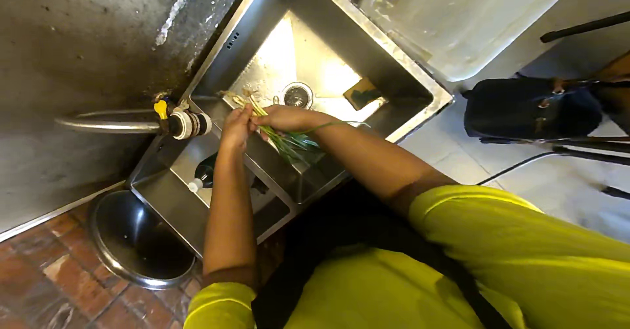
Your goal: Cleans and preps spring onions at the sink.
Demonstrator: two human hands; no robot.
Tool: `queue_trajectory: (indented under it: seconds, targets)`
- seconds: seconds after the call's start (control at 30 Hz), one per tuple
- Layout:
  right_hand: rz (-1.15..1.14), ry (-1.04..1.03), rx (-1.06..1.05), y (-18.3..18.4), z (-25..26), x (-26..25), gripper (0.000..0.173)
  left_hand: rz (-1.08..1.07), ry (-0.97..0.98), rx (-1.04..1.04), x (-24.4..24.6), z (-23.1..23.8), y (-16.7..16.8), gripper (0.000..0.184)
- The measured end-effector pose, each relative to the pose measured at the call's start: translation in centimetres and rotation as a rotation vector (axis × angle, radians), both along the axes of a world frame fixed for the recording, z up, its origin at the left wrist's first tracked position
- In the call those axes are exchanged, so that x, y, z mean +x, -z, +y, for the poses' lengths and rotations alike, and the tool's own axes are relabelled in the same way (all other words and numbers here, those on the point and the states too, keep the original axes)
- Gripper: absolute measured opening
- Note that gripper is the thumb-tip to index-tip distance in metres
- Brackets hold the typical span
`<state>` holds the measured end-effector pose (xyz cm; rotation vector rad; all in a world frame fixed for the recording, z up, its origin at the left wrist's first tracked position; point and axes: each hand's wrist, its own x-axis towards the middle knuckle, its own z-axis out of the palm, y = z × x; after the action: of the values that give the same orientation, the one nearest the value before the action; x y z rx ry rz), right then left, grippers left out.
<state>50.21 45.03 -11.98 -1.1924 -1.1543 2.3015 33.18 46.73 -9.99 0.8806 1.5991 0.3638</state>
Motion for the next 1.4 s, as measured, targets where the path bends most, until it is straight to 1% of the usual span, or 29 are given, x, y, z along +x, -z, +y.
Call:
queue_trajectory:
  seconds: [0.1, 0.17, 0.2, 0.27, 0.37, 0.43, 0.47, 0.53, 0.67, 0.77, 0.83, 0.87, 0.9, 0.93, 0.97, 1.0, 1.03, 1.07, 1.17, 1.2, 1.27, 1.33, 1.4]
  targets:
    - [0.023, -0.055, 0.005, -0.2, 0.1, -1.6, 0.038, 0.225, -0.007, 0.094, -0.7, 0.7, 0.2, 0.051]
    - [0.011, -0.089, 0.025, -0.8, 0.1, -2.4, 0.038, 0.402, 0.015, 0.154, -1.0, 1.4, 0.3, 0.058]
    - [-0.006, -0.105, 0.037, -1.1, 0.0, -2.7, 0.038, 0.488, 0.071, 0.178, -1.1, 1.7, 0.3, 0.059]
    - [-0.054, -0.117, 0.058, -1.4, -0.1, -3.2, 0.037, 0.639, 0.199, 0.208, -1.3, 2.4, 0.5, 0.058]
    - [-0.121, -0.131, 0.074, -2.0, -0.2, -2.7, 0.037, 0.747, 0.376, 0.183, -0.7, 3.5, -0.4, 0.050]
    - [-0.144, -0.134, 0.070, -2.2, -0.4, -1.9, 0.037, 0.809, 0.480, 0.155, -0.6, 4.6, -0.7, 0.048]
    - [-0.137, -0.144, 0.071, -2.1, -0.5, -1.4, 0.036, 0.856, 0.510, 0.148, -0.9, 5.2, -0.6, 0.047]
    - [-0.098, -0.149, 0.073, -1.5, -0.9, -0.4, 0.036, 0.877, 0.484, 0.184, -1.7, 6.1, -0.3, 0.042]
    - [-0.066, -0.115, 0.019, -0.4, -1.4, 0.2, 0.036, 0.722, 0.284, 0.466, -3.7, 6.0, 1.5, 0.032]
    - [-0.094, -0.186, 0.021, -0.1, -1.3, 0.6, 0.035, 0.645, 0.130, 0.645, -4.9, 6.1, 3.1, 0.029]
    - [-0.164, -0.258, 0.027, 0.3, -1.4, 1.2, 0.033, 0.616, 0.025, 0.733, -6.2, 6.8, 4.1, 0.029]
    - [-0.192, -0.270, 0.019, 0.7, -1.6, 1.5, 0.033, 0.601, -0.003, 0.701, -6.3, 7.2, 3.4, 0.031]
    - [-0.204, -0.256, 0.007, 1.1, -1.8, 1.7, 0.033, 0.576, 0.018, 0.555, -5.8, 7.4, 1.7, 0.035]
    - [-0.198, -0.226, -0.011, 1.4, -2.1, 1.9, 0.033, 0.521, 0.070, 0.360, -4.9, 7.7, -0.1, 0.040]
    - [-0.189, -0.189, -0.027, 1.4, -2.2, 1.9, 0.034, 0.457, 0.155, 0.218, -4.4, 7.9, -1.2, 0.046]
    - [-0.181, -0.161, -0.040, 1.1, -2.2, 1.8, 0.035, 0.434, 0.262, 0.139, -4.1, 7.8, -1.5, 0.048]
    - [-0.173, -0.149, -0.040, 0.8, -2.0, 1.7, 0.036, 0.440, 0.354, 0.104, -3.7, 7.1, -1.5, 0.051]
    - [-0.165, -0.136, -0.022, 0.8, -1.7, 1.5, 0.037, 0.445, 0.390, 0.098, -3.3, 6.0, -1.4, 0.054]
    - [-0.134, -0.095, 0.022, 0.7, -1.3, 1.1, 0.038, 0.396, 0.323, -0.008, -2.2, 3.1, -1.1, 0.071]
    - [-0.126, -0.091, 0.028, 0.6, -1.3, 1.0, 0.040, 0.362, 0.313, -0.037, -2.1, 2.3, -0.6, 0.071]
    - [-0.106, -0.094, 0.028, 0.4, -1.1, 0.6, 0.042, 0.203, 0.255, -0.115, -1.5, 1.3, -0.4, 0.059]
    - [-0.084, -0.099, 0.030, 0.9, -1.1, 0.0, 0.047, -0.009, 0.053, -0.133, -1.3, 0.6, 0.3, 0.045]
    - [-0.057, -0.074, 0.061, 1.1, -1.2, -0.5, 0.050, -0.230, -0.188, -0.071, -1.1, 0.0, 0.7, 0.036]
